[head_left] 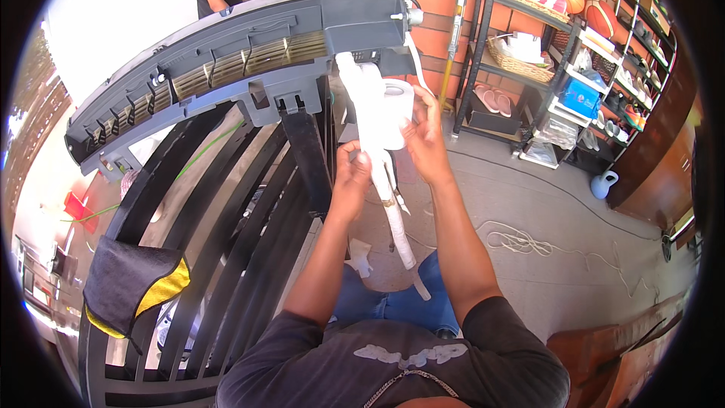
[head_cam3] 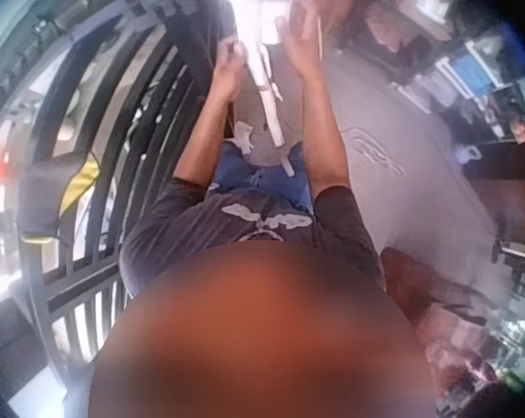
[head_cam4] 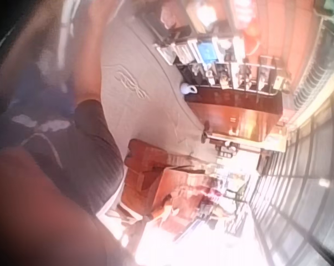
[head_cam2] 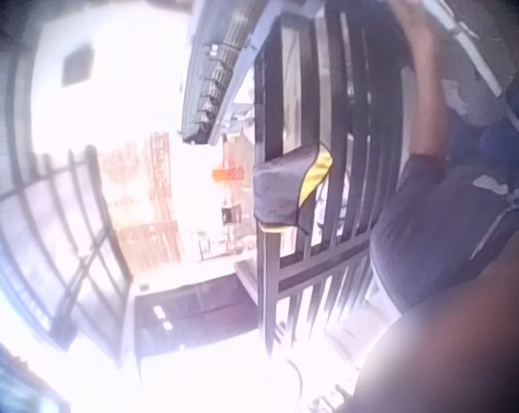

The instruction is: The person retrieves a roll of white tape from a car's trunk, walks into a covered patio area, and wraps the exposed wiring of a disassembled air conditioner unit with the tape. The person then places the unit on a wooden table and continues wrapping the wires.

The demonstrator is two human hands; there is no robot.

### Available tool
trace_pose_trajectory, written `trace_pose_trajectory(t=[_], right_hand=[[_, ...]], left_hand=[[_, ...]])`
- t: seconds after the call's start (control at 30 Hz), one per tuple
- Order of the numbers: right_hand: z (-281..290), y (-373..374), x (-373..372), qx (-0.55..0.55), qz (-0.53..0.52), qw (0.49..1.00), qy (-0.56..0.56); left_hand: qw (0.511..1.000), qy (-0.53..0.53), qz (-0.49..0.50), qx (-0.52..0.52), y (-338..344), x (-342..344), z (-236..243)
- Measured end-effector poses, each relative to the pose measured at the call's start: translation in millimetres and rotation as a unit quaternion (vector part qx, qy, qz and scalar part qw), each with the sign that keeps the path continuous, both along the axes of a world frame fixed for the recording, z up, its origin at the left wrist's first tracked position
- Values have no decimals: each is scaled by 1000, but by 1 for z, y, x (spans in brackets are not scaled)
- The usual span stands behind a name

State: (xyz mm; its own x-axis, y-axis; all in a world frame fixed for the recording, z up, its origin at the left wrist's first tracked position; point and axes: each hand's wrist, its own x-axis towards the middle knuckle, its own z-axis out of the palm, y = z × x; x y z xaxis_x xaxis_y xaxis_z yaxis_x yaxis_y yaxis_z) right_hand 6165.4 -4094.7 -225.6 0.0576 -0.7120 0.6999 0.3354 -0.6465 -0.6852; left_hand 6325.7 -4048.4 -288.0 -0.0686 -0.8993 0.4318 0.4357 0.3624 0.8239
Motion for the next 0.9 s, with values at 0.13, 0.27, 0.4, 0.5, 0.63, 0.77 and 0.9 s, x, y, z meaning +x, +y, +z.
trace_pose_trajectory(t=[0.13,0.27,0.4,0.5,0.63,0.77,0.9], right_hand=[[1,-15,11,61,5,997,53],[5,-29,24,195,123,971,66],[17,-32,26,150,72,970,178],[23,-18,23,153,47,970,184],[19,14,24,174,67,982,40],[13,42,30,30,-8,993,111],[14,68,34,-67,-130,971,186]], left_hand=[[993,76,-12,91,-5,4,4],[989,131,14,73,-15,3,11],[981,189,-43,-12,-19,7,11],[953,294,-75,5,-15,4,2],[934,354,-51,10,-6,-3,-7],[929,368,-44,-25,5,-8,-8],[928,370,-39,-12,27,-15,-11]])
